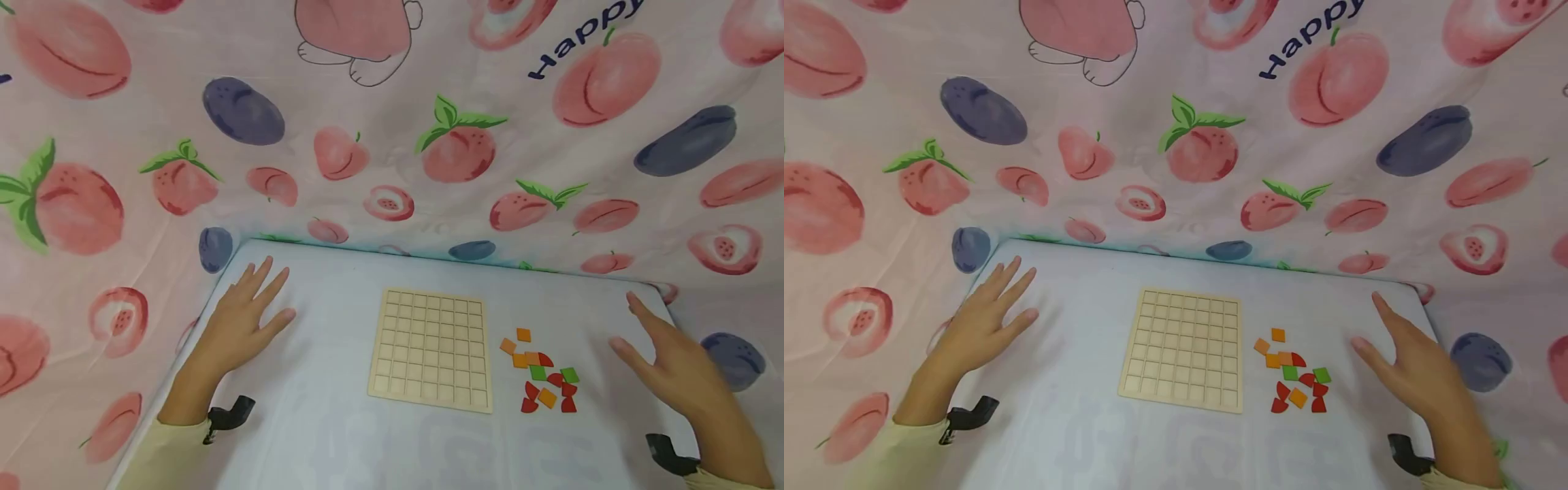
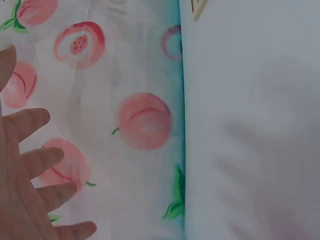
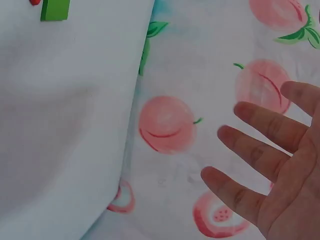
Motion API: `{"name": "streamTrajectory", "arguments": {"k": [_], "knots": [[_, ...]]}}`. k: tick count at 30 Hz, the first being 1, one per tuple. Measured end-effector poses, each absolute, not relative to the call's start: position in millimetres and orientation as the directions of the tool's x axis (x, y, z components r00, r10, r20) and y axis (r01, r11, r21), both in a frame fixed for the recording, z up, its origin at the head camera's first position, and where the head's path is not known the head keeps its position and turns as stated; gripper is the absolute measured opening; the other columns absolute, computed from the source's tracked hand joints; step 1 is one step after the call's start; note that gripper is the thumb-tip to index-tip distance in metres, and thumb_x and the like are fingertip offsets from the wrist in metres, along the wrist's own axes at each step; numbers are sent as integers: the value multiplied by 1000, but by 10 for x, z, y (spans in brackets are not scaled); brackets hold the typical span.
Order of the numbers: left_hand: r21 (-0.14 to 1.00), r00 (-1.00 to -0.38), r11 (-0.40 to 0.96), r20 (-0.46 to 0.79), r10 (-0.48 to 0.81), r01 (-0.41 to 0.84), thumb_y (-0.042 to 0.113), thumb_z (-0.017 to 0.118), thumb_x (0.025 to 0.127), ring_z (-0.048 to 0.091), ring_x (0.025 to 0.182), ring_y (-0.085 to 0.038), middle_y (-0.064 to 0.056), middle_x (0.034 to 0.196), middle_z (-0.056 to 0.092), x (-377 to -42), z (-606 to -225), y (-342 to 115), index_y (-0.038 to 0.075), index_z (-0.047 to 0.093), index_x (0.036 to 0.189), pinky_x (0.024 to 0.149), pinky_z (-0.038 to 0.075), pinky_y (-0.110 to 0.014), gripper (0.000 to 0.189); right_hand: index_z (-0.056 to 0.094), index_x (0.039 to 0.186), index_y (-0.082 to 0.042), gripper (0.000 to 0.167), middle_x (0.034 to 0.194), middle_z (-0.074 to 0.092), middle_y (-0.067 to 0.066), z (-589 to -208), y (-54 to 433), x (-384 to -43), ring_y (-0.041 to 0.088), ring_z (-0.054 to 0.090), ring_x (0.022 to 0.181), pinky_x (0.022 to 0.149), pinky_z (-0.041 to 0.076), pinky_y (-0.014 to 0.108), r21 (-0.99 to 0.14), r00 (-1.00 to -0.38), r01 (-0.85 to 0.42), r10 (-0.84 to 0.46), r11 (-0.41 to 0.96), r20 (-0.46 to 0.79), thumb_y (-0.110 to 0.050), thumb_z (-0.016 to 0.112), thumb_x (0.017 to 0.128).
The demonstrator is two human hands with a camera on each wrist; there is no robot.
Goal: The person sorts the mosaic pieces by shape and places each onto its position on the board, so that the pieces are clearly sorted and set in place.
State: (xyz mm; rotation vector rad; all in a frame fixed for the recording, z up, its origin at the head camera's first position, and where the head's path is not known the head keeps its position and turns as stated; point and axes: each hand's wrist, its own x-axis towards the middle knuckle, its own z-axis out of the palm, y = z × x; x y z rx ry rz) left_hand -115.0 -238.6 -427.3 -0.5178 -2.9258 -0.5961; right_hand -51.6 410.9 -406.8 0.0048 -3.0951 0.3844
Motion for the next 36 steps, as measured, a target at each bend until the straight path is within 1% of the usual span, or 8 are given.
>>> {"name": "streamTrajectory", "arguments": {"k": [3,7,13,19,23,27,33,36], "knots": [[490,-933,794,189,306,360,47,55,103,19,157,-39,-3,172,19,-1183,-4347,-2268,24,32,161,116,24,-73,67,19,164,-17,86,140,56,32,-4092,4053,-585,59,54,118,89,40,78,-268,-999,-43,-39,962,22,-52,62,97],[640,-932,679,214,293,360,38,50,107,25,156,-35,-6,169,27,-1232,-4482,-2032,18,39,159,120,25,-66,57,37,158,-11,77,126,66,29,-4168,3944,-689,54,59,113,86,45,74,-295,-997,-71,-73,953,1,-51,63,97],[752,-940,566,248,233,339,31,46,109,40,150,-31,-11,159,46,-1274,-4766,-1648,10,51,150,120,34,-56,46,64,136,-8,58,107,72,17,-4376,3739,-842,38,64,101,82,56,59,-330,-991,-110,-127,938,-32,-48,69,95],[834,-964,485,197,181,262,38,48,108,52,140,-27,-7,149,57,-1272,-5082,-1321,9,58,143,108,50,-51,46,74,121,-10,40,95,67,3,-4601,3520,-982,23,60,92,76,56,41,-364,-984,-124,-162,923,-78,-38,75,92],[863,-974,457,152,168,214,42,52,106,52,141,-25,-3,146,60,-1277,-5241,-1141,13,61,140,114,44,-51,46,76,116,-10,36,91,63,0,-4711,3382,-1056,20,56,88,70,53,32,-421,-979,-98,-163,902,-122,-36,77,91],[868,-975,456,130,179,199,42,57,104,50,143,-23,0,145,60,-1272,-5348,-1020,17,63,139,119,38,-50,44,77,113,-8,41,88,62,-2,-4788,3293,-1112,18,54,84,66,50,29,-463,-974,-93,-176,882,-141,-41,80,87],[851,-964,468,143,225,236,39,67,98,46,145,-27,-1,147,59,-1261,-5458,-972,16,67,135,120,35,-55,43,78,104,-11,40,85,62,-3,-4896,3204,-1194,15,53,78,66,48,28,-466,-965,-129,-219,876,-146,-47,80,86],[815,-952,506,171,254,282,39,72,94,44,146,-29,-3,146,59,-1261,-5505,-975,16,70,130,123,27,-58,43,78,100,-14,35,85,61,-2,-4935,3173,-1225,14,52,79,68,46,29,-444,-959,-135,-230,886,-166,-45,80,85]]}}
